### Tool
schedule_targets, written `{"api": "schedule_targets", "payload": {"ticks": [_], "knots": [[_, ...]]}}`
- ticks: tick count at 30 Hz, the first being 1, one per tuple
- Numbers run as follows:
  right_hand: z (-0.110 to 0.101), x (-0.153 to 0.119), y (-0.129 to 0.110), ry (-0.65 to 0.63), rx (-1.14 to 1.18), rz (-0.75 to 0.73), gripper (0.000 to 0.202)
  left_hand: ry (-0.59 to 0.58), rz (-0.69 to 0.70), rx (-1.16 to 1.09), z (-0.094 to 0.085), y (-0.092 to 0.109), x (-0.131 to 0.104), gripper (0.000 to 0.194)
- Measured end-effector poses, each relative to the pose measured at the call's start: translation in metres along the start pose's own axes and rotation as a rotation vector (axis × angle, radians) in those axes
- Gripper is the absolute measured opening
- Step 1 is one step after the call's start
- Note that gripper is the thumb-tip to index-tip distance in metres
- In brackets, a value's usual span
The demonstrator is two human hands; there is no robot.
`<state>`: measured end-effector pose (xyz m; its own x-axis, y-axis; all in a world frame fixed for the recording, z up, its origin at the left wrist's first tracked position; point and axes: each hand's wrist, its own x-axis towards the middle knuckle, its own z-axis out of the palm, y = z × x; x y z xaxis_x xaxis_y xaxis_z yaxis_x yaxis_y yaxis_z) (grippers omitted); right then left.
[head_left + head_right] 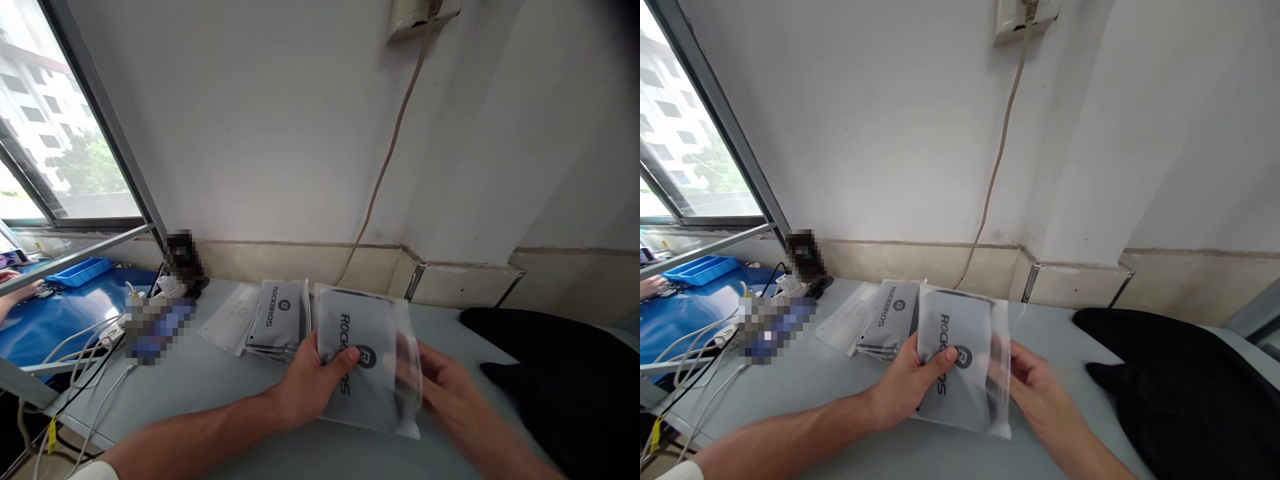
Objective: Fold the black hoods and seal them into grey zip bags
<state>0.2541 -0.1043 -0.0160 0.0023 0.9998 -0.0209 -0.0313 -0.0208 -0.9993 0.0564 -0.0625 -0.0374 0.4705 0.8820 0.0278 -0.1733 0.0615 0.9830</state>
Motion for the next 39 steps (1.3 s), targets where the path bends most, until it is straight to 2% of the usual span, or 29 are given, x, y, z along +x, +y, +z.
{"api": "schedule_targets", "payload": {"ticks": [3, 7, 10, 13, 15, 16, 17, 19, 21, 23, 26, 28, 30, 32, 36, 37, 39], "knots": [[-0.002, 0.004, 0.001, 0.054, 0.011, -0.095, 0.039, 0.128, 0.008, -0.076, 0.000, 0.004, 0.002, 0.053], [-0.006, 0.002, 0.004, 0.003, -0.135, -0.166, 0.033, 0.229, 0.011, -0.141, -0.003, 0.013, 0.003, 0.052], [-0.016, 0.002, 0.011, -0.009, -0.249, -0.184, 0.038, 0.261, 0.066, -0.154, -0.005, 0.017, 0.002, 0.050], [-0.024, 0.005, 0.021, -0.030, -0.285, -0.305, 0.045, 0.274, 0.119, -0.167, -0.004, 0.016, 0.000, 0.052], [-0.020, 0.006, 0.026, -0.050, -0.259, -0.339, 0.054, 0.287, 0.150, -0.177, -0.003, 0.015, -0.001, 0.053], [-0.016, 0.006, 0.027, -0.068, -0.224, -0.311, 0.058, 0.284, 0.166, -0.176, -0.003, 0.015, -0.002, 0.054], [-0.012, 0.006, 0.027, -0.098, -0.174, -0.253, 0.058, 0.267, 0.176, -0.166, -0.003, 0.016, -0.002, 0.054], [-0.005, 0.007, 0.026, -0.164, -0.076, -0.124, 0.042, 0.210, 0.175, -0.123, -0.008, 0.019, -0.001, 0.055], [-0.008, 0.011, 0.024, -0.169, -0.062, -0.085, 0.033, 0.150, 0.138, -0.089, -0.016, 0.026, 0.001, 0.057], [-0.019, 0.018, 0.021, -0.107, -0.151, -0.138, 0.033, 0.097, 0.089, -0.075, -0.027, 0.038, 0.002, 0.066], [-0.041, 0.026, 0.020, 0.002, -0.297, -0.237, 0.036, -0.048, 0.040, -0.009, -0.043, 0.060, -0.001, 0.094], [-0.049, 0.028, 0.020, 0.030, -0.394, -0.279, 0.037, -0.164, 0.018, 0.080, -0.050, 0.073, -0.007, 0.112], [-0.049, 0.026, 0.019, 0.015, -0.485, -0.316, 0.036, -0.254, -0.017, 0.194, -0.053, 0.081, -0.013, 0.117], [-0.043, 0.023, 0.017, -0.027, -0.545, -0.362, 0.035, -0.316, -0.035, 0.372, -0.053, 0.085, -0.018, 0.100], [-0.034, 0.016, 0.016, -0.037, -0.586, -0.512, 0.032, -0.368, 0.042, 0.784, -0.048, 0.085, -0.020, 0.035], [-0.033, 0.014, 0.017, -0.019, -0.587, -0.516, 0.031, -0.364, 0.062, 0.828, -0.046, 0.084, -0.019, 0.029], [-0.032, 0.012, 0.018, 0.003, -0.578, -0.429, 0.028, -0.322, 0.086, 0.838, -0.044, 0.081, -0.017, 0.029]]}}
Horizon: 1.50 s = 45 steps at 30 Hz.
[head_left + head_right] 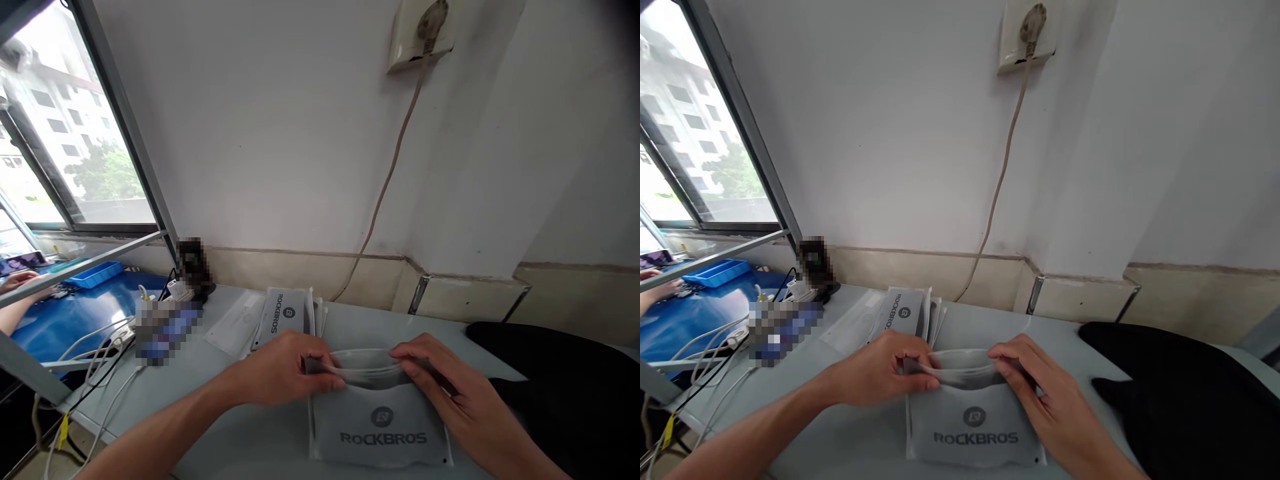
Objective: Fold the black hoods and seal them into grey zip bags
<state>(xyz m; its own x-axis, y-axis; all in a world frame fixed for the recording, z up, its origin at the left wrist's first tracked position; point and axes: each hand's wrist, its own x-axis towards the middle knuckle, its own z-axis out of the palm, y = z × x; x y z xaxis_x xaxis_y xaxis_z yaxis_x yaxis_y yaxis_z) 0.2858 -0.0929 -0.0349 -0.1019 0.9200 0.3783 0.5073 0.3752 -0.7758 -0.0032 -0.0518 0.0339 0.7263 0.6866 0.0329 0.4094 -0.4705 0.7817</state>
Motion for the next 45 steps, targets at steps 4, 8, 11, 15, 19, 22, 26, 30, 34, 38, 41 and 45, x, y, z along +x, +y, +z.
{"api": "schedule_targets", "payload": {"ticks": [4, 8, 11, 15, 19, 22, 26, 30, 34, 38, 41, 45], "knots": [[-0.004, 0.001, -0.001, -0.161, 0.043, 0.179, 0.035, 0.135, -0.012, 0.038, -0.004, 0.001, 0.004, 0.029], [-0.010, 0.005, -0.006, -0.191, 0.054, 0.131, 0.034, 0.065, -0.033, 0.144, -0.020, 0.004, 0.005, 0.038], [-0.009, 0.005, -0.013, -0.050, 0.184, 0.143, 0.029, 0.055, -0.085, 0.104, -0.025, 0.003, 0.007, 0.041], [-0.003, 0.005, -0.019, 0.153, 0.578, 0.432, 0.051, 0.359, -0.048, -0.154, -0.006, -0.007, 0.014, 0.034], [-0.002, 0.006, -0.019, 0.063, 0.731, 0.541, 0.046, 0.451, -0.023, -0.305, 0.012, -0.016, 0.018, 0.035], [-0.007, 0.008, -0.012, 0.118, 0.681, 0.505, 0.034, 0.152, -0.079, -0.289, 0.010, -0.016, 0.016, 0.045], [-0.012, 0.012, -0.005, -0.014, 0.559, 0.453, 0.036, -0.132, -0.135, -0.045, 0.008, -0.008, 0.010, 0.043], [-0.008, 0.012, -0.005, -0.169, 0.589, 0.504, 0.043, -0.024, -0.147, 0.179, 0.016, 0.003, 0.005, 0.038], [-0.001, 0.008, -0.012, -0.202, 0.605, 0.506, 0.045, -0.106, -0.192, 0.133, 0.027, 0.007, 0.006, 0.052], [0.007, 0.006, -0.012, -0.186, 0.614, 0.512, 0.045, -0.050, -0.122, 0.115, 0.039, 0.000, 0.013, 0.026], [0.007, 0.009, -0.004, -0.160, 0.666, 0.558, 0.043, -0.010, -0.082, 0.149, 0.044, -0.007, 0.017, 0.023], [0.005, 0.013, 0.004, -0.114, 0.724, 0.609, 0.041, -0.031, -0.107, 0.215, 0.043, -0.009, 0.012, 0.034]]}}
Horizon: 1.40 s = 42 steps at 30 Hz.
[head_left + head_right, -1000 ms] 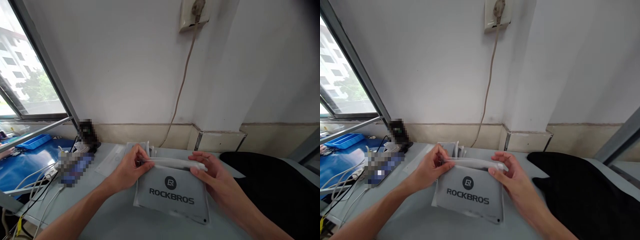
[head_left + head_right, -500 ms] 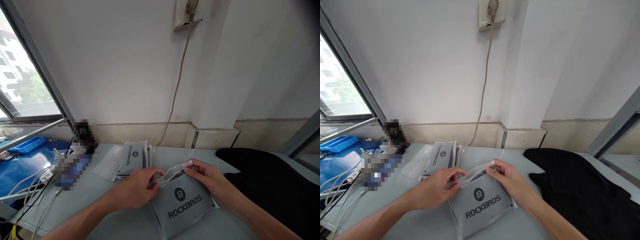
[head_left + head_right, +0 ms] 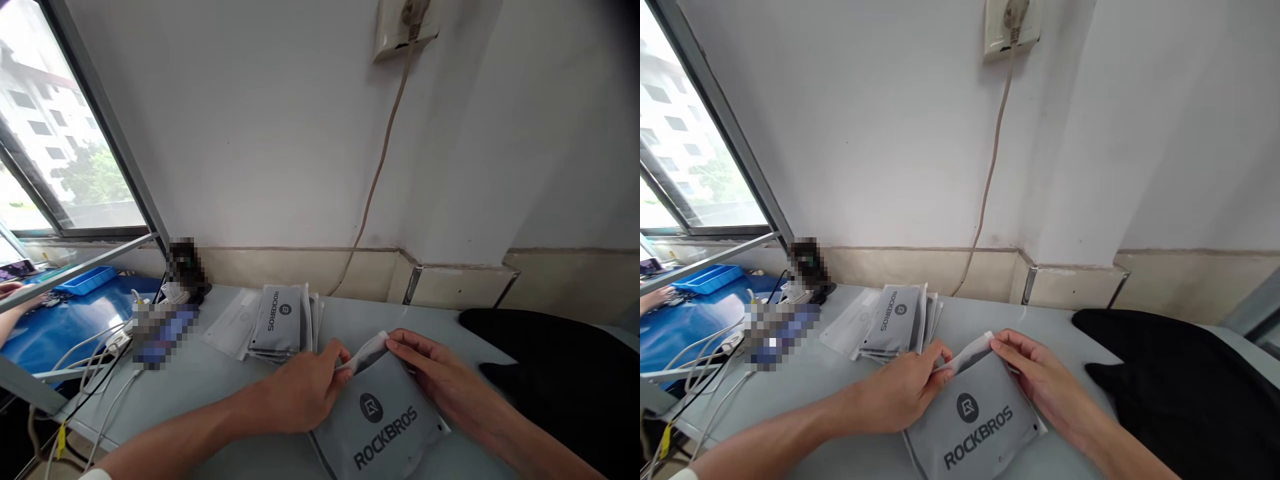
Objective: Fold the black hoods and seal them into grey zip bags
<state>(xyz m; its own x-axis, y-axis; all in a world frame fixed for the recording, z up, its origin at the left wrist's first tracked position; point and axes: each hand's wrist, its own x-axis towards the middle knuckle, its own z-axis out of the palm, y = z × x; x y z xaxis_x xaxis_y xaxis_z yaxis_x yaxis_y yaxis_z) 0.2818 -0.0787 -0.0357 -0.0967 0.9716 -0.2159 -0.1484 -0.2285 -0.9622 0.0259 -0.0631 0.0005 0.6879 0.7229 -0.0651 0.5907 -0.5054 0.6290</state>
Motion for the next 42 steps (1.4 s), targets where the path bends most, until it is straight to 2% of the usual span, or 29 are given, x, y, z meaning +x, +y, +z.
{"api": "schedule_targets", "payload": {"ticks": [3, 6, 9, 12, 17, 22, 27, 31, 34, 37, 39, 41, 42], "knots": [[0.002, 0.000, 0.000, 0.029, -0.139, -0.040, 0.044, -0.060, -0.061, -0.017, 0.002, 0.001, -0.003, 0.050], [0.009, -0.003, 0.003, -0.007, -0.349, -0.181, 0.046, -0.087, -0.066, -0.066, 0.010, 0.002, 0.000, 0.056], [0.019, -0.007, 0.011, -0.138, -0.475, -0.264, 0.041, -0.008, -0.060, -0.150, 0.022, 0.001, 0.008, 0.052], [0.024, -0.013, 0.019, -0.236, -0.557, -0.244, 0.038, 0.104, -0.037, -0.212, 0.031, -0.002, 0.014, 0.041], [0.025, -0.017, 0.023, -0.234, -0.527, -0.242, 0.036, 0.089, -0.013, -0.293, 0.031, -0.004, 0.014, 0.032], [0.025, -0.015, 0.014, -0.203, -0.467, -0.246, 0.035, 0.064, 0.036, -0.219, 0.022, -0.001, 0.013, 0.031], [0.001, -0.004, -0.003, -0.036, -0.513, -0.326, 0.040, -0.097, 0.047, -0.091, -0.006, 0.002, 0.007, 0.030], [-0.026, 0.006, -0.014, 0.229, -0.522, -0.420, 0.042, -0.135, -0.007, -0.025, -0.036, 0.002, -0.006, 0.033], [-0.031, 0.008, -0.018, 0.365, -0.459, -0.436, 0.043, -0.108, -0.038, -0.077, -0.050, -0.001, -0.012, 0.036], [-0.025, 0.007, -0.018, 0.430, -0.307, -0.394, 0.040, 0.090, -0.009, -0.159, -0.047, -0.006, -0.010, 0.039], [-0.021, 0.007, -0.017, 0.515, -0.155, -0.391, 0.037, 0.210, 0.028, -0.391, -0.036, -0.009, -0.005, 0.040], [-0.020, 0.008, -0.013, 0.600, -0.015, -0.403, 0.035, 0.230, 0.049, -0.645, -0.021, -0.012, 0.001, 0.051], [-0.019, 0.008, -0.011, 0.598, 0.003, -0.410, 0.034, 0.203, 0.055, -0.727, -0.014, -0.012, 0.004, 0.058]]}}
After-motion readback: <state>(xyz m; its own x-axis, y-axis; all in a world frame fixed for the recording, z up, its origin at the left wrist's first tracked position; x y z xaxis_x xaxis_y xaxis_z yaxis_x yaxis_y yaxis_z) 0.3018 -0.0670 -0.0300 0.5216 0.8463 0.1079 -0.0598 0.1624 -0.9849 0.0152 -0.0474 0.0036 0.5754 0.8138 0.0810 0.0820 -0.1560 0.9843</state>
